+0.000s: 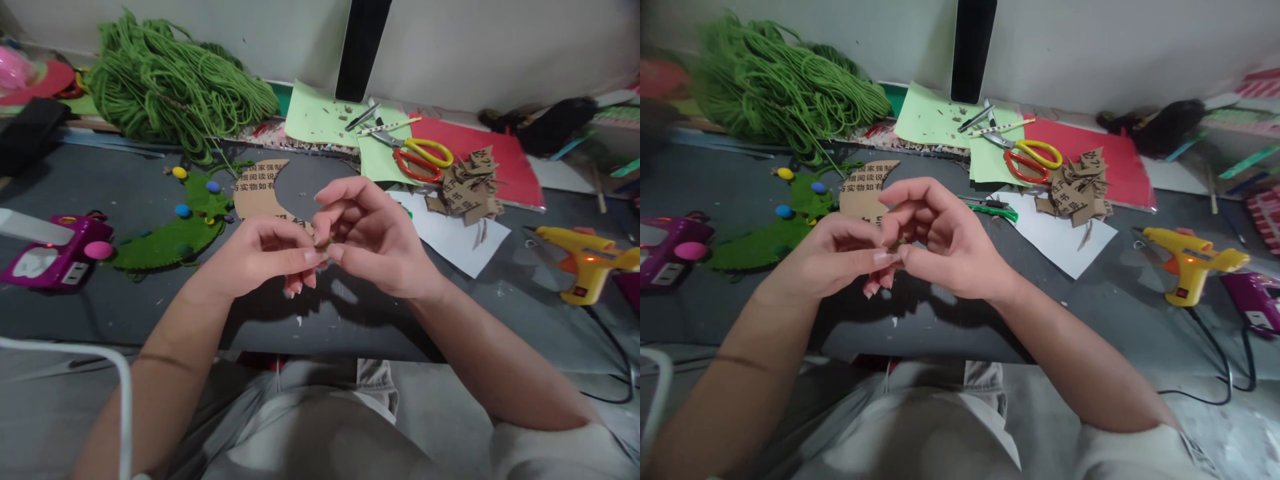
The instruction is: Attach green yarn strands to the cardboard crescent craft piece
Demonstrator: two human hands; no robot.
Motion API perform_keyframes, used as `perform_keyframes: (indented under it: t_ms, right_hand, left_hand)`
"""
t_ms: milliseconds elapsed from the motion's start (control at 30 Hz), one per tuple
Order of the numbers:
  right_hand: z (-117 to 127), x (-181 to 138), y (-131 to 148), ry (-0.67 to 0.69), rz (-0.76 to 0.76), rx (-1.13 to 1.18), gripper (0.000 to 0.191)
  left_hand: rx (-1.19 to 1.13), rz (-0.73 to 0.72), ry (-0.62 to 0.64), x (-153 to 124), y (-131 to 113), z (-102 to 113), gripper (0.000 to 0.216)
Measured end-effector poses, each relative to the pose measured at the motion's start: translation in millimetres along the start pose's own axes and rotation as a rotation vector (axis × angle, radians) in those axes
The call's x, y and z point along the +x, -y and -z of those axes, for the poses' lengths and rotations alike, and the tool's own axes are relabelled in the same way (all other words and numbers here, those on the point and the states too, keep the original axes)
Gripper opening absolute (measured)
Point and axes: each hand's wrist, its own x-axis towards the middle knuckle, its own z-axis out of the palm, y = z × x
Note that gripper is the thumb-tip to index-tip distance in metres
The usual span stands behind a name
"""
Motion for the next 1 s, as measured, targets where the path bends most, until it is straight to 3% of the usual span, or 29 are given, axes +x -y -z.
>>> perform_keyframes:
  t_ms: [767,1000]
  right_hand:
    - [-1.1,0.0,2.3,0.013,-0.038,0.044,0.041]
    - [1.4,0.7,0.6,0.029,-0.059,0.055,0.042]
  left_hand:
    - [-0.01,-0.01,0.035,0.1,-1.7,-1.4,0.019]
    - [0.046,-0.007,0.02,2.2,-0.3,-1.4,0.029]
